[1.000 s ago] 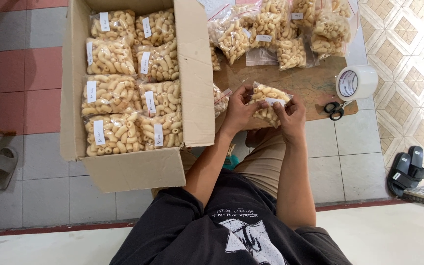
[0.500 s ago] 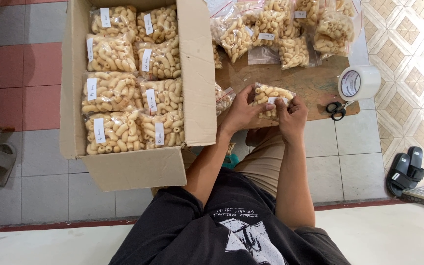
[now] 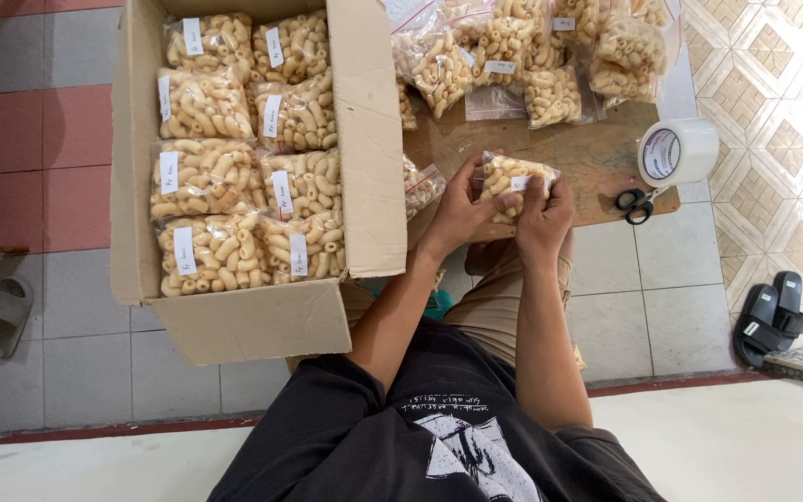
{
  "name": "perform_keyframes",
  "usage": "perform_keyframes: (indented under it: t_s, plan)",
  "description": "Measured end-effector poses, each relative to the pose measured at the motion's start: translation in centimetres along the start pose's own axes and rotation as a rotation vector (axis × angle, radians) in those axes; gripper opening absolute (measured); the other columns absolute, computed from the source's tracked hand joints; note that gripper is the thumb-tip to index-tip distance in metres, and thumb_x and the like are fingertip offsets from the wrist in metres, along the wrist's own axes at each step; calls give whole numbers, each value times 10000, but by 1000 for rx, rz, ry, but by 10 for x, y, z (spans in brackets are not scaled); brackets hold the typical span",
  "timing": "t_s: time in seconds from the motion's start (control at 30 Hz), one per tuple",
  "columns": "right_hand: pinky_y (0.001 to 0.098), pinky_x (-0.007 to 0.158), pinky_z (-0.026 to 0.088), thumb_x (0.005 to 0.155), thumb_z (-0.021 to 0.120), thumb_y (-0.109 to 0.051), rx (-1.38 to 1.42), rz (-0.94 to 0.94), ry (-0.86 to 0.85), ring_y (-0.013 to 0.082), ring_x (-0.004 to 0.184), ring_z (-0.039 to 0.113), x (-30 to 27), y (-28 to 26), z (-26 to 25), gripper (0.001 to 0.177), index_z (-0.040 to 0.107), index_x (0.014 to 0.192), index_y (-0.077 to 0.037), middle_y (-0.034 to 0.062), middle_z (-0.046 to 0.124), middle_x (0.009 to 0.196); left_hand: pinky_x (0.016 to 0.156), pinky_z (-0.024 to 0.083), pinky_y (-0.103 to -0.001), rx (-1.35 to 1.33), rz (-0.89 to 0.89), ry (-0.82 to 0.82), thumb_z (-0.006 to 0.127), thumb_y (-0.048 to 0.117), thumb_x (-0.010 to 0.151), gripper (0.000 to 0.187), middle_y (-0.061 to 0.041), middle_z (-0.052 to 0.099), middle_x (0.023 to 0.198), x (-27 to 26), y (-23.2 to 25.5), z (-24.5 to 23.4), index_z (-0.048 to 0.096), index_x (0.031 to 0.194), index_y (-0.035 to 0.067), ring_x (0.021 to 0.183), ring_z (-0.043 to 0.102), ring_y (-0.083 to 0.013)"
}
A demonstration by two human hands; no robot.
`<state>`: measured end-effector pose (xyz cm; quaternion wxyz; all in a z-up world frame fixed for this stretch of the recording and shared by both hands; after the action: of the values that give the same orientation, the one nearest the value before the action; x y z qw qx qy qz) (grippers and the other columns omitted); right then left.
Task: Packing small plastic bags of snacks into a cardboard box in an organized manner.
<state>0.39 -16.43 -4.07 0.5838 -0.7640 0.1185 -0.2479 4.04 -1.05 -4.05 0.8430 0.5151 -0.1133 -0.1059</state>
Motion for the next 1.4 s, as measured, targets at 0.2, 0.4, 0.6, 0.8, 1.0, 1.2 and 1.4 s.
perform_keyframes:
  t_s: [0.2,0.4,0.6,0.8,1.0,1.2,1.4]
  plan:
    - [285,617,509,1142,546,-408,108,25,-77,123,768,562,5,35,-6,366,632,994,-85,42,583,779,878,638,-320,65,-55,-25,979,81,731,873,-127,704,1102,-1,-9,-11,503,1462,57,994,695,-171]
    - [245,664,543,1105,613,-368,220,83,-116,66,792,568,5,51,1,315,662,1127,-57,-9,612,862,846,647,-320,35,-43,28,920,76,815,594,-132,741,1112,2,-16,-16,611,1322,41,988,720,-167]
    - [241,650,551,1062,691,-405,232,48,-105,75,778,620,5,2,4,379,662,1174,-44,43,671,877,825,638,-303,33,-18,10,900,91,842,555,-92,739,1091,-3,-4,-10,627,1321,28,967,709,-133]
    - [237,677,549,1075,686,-344,231,39,-65,65,795,613,5,30,0,315,653,1145,-38,29,655,878,738,642,-271,10,-48,101,892,183,875,428,-85,745,994,-2,1,-2,682,1215,27,859,719,-123]
    - [264,700,560,1100,635,-346,296,67,-111,109,858,629,5,29,-1,307,663,1166,-48,53,651,920,786,623,-327,61,1,157,782,132,969,397,-115,734,1066,0,-17,-5,641,1312,-9,938,685,-147]
    - [215,652,607,1092,629,-313,336,165,-117,77,722,674,2,8,-4,299,654,1166,-24,9,640,833,851,595,-325,66,28,174,744,101,984,434,-85,680,1100,-6,-7,3,590,1378,5,994,630,-141]
    - [242,600,621,1083,650,-303,359,135,-71,76,677,686,7,34,-9,280,662,1132,-27,15,633,793,826,613,-291,51,-13,158,909,159,847,534,-73,726,1042,-8,4,14,650,1299,41,957,683,-118]
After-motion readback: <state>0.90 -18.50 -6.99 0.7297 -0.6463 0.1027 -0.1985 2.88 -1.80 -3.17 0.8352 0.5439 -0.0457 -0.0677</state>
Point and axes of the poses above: each hand's wrist, its own x-axis towards the middle knuckle, its own z-axis out of the palm, y = z × x, the point moved 4 cm from there along x, towards the middle knuckle
